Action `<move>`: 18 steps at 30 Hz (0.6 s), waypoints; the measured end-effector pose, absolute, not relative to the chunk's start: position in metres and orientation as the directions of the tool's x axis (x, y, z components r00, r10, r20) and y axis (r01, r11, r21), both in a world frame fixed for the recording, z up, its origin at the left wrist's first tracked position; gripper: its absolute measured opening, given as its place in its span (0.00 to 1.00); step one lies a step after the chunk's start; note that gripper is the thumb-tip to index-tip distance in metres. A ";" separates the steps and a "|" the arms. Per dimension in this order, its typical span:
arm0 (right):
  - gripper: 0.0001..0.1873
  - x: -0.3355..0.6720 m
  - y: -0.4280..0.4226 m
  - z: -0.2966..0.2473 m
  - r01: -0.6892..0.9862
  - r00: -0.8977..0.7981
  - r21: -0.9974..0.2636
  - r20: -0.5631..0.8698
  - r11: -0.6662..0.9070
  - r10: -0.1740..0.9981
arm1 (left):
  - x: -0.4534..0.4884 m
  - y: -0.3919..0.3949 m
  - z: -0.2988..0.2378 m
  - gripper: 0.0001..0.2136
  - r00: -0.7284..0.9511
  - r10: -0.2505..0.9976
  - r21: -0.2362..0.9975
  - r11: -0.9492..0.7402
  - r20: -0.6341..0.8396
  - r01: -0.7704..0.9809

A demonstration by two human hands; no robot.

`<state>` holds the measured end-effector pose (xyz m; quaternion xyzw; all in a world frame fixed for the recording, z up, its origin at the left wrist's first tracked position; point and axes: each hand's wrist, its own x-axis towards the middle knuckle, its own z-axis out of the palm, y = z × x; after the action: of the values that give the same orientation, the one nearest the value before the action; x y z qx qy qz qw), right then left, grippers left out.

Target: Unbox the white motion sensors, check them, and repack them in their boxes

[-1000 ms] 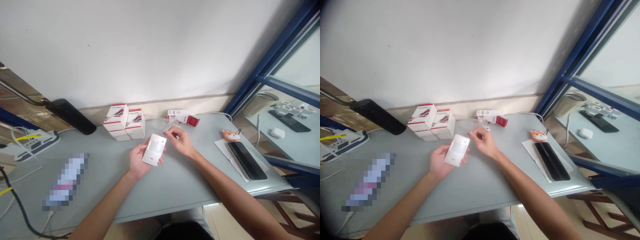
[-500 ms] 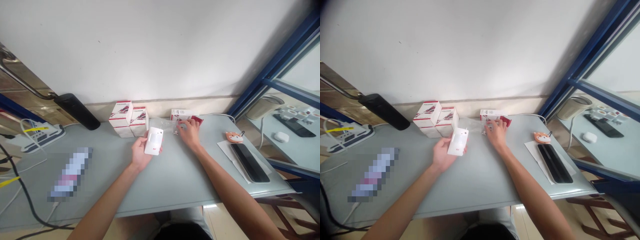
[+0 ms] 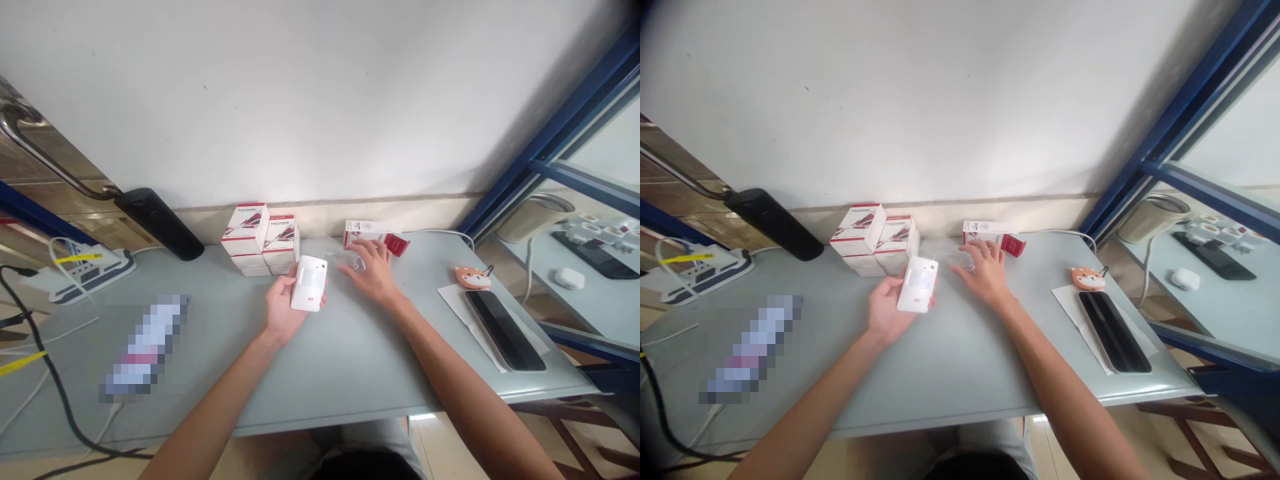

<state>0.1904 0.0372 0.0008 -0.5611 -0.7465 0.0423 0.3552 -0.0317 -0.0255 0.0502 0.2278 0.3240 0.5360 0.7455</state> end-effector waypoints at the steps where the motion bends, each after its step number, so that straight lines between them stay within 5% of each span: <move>1: 0.23 0.188 0.036 0.001 0.811 -0.172 -0.423 0.489 0.405 0.855 | -0.031 -0.025 0.050 0.23 0.212 0.947 0.686 0.322 -0.243 -0.652; 5: 0.10 0.185 0.035 0.008 0.804 -0.195 -0.387 0.547 0.452 0.814 | -0.032 -0.024 0.049 0.25 0.208 0.949 0.693 0.314 -0.235 -0.649; 10: 0.12 0.199 0.037 0.021 0.731 -0.019 -0.520 0.632 0.442 0.775 | -0.033 -0.022 0.049 0.26 0.181 0.959 0.715 0.284 -0.219 -0.639; 18: 0.11 0.195 0.044 -0.007 0.819 -0.174 -0.393 0.525 0.418 0.833 | -0.028 -0.024 0.050 0.26 0.198 0.946 0.692 0.323 -0.257 -0.646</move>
<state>0.1950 0.0441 -0.0073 -0.5393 -0.7660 0.0104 0.3499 -0.0282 -0.0236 0.0497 0.2236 0.3353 0.5372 0.7410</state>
